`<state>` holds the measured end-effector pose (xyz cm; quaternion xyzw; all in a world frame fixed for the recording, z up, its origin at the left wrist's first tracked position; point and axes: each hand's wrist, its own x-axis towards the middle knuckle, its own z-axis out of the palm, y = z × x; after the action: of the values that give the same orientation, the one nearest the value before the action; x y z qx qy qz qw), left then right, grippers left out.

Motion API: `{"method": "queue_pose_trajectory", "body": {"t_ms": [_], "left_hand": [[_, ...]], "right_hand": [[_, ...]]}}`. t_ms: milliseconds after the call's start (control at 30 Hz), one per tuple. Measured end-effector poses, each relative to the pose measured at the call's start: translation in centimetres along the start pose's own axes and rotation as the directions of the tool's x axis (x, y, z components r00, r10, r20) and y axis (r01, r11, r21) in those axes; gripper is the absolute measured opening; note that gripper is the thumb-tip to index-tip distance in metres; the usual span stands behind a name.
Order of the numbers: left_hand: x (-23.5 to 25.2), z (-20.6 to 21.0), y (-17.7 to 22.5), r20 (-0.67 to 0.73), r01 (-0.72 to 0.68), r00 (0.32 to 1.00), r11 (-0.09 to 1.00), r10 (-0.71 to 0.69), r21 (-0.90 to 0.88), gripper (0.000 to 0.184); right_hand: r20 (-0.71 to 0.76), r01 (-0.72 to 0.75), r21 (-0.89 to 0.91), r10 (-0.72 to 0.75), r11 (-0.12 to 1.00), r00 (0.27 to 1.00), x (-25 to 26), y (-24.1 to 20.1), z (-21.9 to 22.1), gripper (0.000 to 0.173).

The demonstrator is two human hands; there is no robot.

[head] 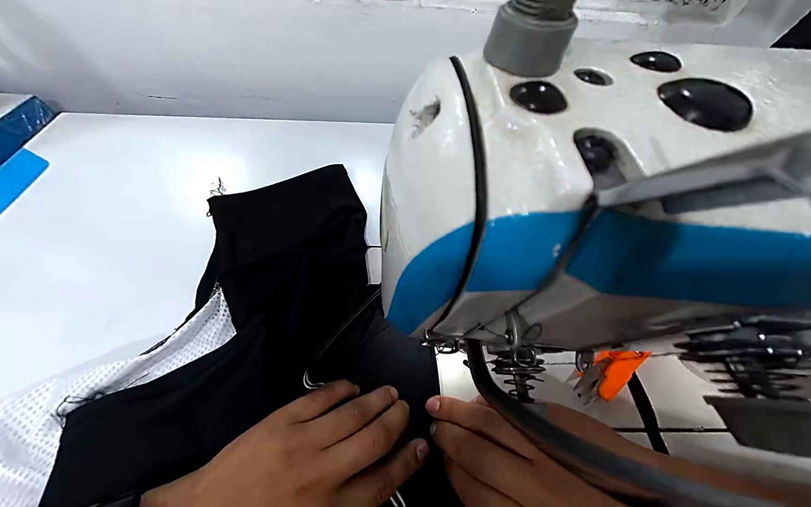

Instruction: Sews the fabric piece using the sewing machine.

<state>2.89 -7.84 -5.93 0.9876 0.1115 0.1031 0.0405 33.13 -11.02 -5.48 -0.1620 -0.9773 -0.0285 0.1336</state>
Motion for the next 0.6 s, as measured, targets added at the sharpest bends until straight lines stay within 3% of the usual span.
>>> {"method": "queue_pose_trajectory", "body": {"t_ms": [133, 267, 467, 600], "left_hand": [[-0.2, -1.0, 0.2, 0.082, 0.036, 0.996, 0.999, -0.036, 0.008, 0.068], [0.0, -1.0, -0.2, 0.079, 0.066, 0.995, 0.998, -0.066, -0.002, 0.067], [0.6, 0.4, -3.0, -0.096, 0.070, 0.993, 0.995, -0.063, 0.068, 0.065], [1.3, 0.2, -4.4, -0.104, 0.034, 0.994, 0.997, -0.027, 0.071, 0.066]], "right_hand": [[0.023, 0.025, 0.118, -0.028, 0.993, 0.999, -0.2, 0.8, -0.4, 0.021], [0.039, 0.002, 0.106, -0.006, 0.994, 0.999, -0.4, 1.3, -0.6, 0.020], [-0.002, -0.133, 0.068, 0.134, 0.989, 0.991, 0.1, 2.9, -0.6, 0.018], [0.071, -0.212, 0.109, 0.205, 0.971, 0.976, 0.7, 3.5, -1.0, 0.020]]}}
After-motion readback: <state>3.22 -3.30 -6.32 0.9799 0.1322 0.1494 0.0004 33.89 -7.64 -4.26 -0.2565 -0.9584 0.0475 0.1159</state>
